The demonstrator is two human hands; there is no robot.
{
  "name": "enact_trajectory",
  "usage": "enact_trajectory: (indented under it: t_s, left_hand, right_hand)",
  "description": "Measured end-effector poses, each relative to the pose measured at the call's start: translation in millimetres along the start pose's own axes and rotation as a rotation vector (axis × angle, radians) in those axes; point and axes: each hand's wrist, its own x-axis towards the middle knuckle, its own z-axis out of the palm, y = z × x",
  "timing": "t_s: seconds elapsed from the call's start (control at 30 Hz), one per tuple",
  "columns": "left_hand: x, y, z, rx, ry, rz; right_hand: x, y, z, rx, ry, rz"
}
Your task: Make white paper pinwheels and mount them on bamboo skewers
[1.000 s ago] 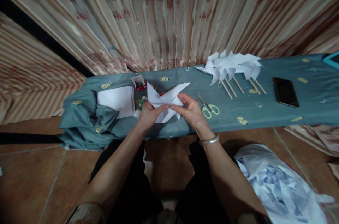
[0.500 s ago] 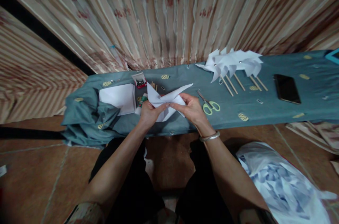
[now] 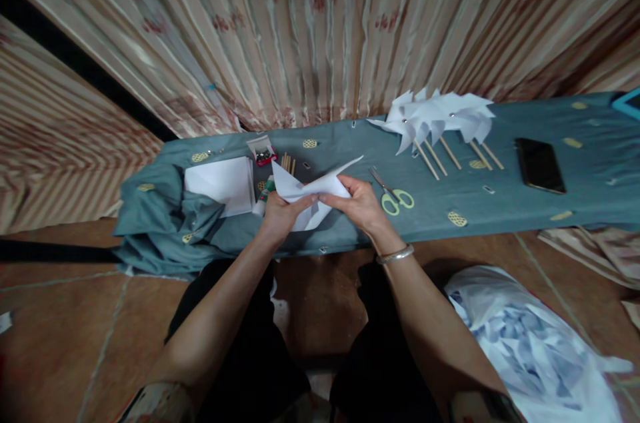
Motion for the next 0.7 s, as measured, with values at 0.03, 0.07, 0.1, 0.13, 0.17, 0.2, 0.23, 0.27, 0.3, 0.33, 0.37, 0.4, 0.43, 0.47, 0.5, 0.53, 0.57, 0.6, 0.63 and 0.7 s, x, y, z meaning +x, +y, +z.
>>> enact_trajectory:
  t_s: [0.03,0.07,0.1,0.13,0.17,0.2,0.23,0.27,0.3,0.33,0.37,0.4,0.43,0.47,0.5,0.53,0.57,0.6,0.63,0.7]
  left_hand:
    - [-0.1,-0.5,0.5,-0.015,0.004,-0.006]
    - [-0.2,-1.0,1.0,-0.027,0.010,-0.012]
    - [-0.1,-1.4,1.4,-0.036,0.015,-0.015]
    - [0.0,-1.7,1.7,-0.043,0.020,-0.017]
    - [0.2,-1.8,2.0,-0.048,0.025,-0.019]
    - [0.3,-1.9,2.3,-0.051,0.029,-0.021]
    - [0.5,-1.9,2.6,-0.054,0.035,-0.023]
    - [0.6,-1.9,2.9,-0.057,0.042,-0.025]
    - [0.7,-1.9,3.3,-0.059,0.049,-0.027]
    - [0.7,-2.0,3.6,-0.060,0.057,-0.029]
    - [0.6,-2.2,3.9,-0.057,0.065,-0.030]
    - [0.6,-2.6,4.2,-0.051,0.072,-0.033]
    - [0.6,-3.1,4.5,-0.043,0.078,-0.036]
    - [0.6,-3.8,4.7,-0.035,0.083,-0.038]
    - [0.7,-4.5,4.8,-0.029,0.086,-0.038]
    - [0.9,-5.3,4.8,-0.026,0.088,-0.037]
    - [1.1,-6.1,4.9,-0.027,0.088,-0.034]
    - [1.4,-6.8,4.8,-0.031,0.087,-0.032]
    - [1.6,-7.3,4.8,-0.037,0.085,-0.029]
    - [1.9,-7.8,4.9,-0.054,0.085,-0.029]
  right_hand:
    - [-0.1,-0.1,-0.2,0.001,-0.005,0.005]
    - [-0.2,-0.1,-0.5,0.000,-0.006,0.010]
    - [-0.1,0.1,-0.8,-0.001,-0.005,0.014]
    - [0.0,0.4,-1.2,-0.002,0.000,0.015]
    - [0.2,0.7,-1.7,-0.005,0.007,0.014]
    - [0.5,1.2,-2.1,-0.013,0.014,0.009]
    - [0.8,1.7,-2.5,-0.028,0.021,0.002]
    - [1.2,2.2,-2.8,-0.048,0.026,-0.006]
    - [1.7,2.8,-3.0,-0.071,0.031,-0.016]
    - [2.2,3.5,-3.1,-0.094,0.037,-0.026]
    - [2.8,4.3,-3.1,-0.114,0.046,-0.038]
    - [3.3,5.3,-3.0,-0.131,0.055,-0.049]
    - [3.9,6.4,-2.9,-0.147,0.065,-0.061]
    - [4.5,7.6,-2.7,-0.162,0.073,-0.072]
    - [5.1,8.8,-2.5,-0.172,0.081,-0.083]
    - [5.6,9.9,-2.4,-0.179,0.087,-0.091]
    - [6.1,10.9,-2.2,-0.182,0.091,-0.097]
    - [6.3,11.4,-2.2,-0.182,0.093,-0.100]
    - [6.4,11.7,-2.1,-0.182,0.095,-0.102]
    - [6.1,10.9,-2.2,-0.179,0.092,-0.098]
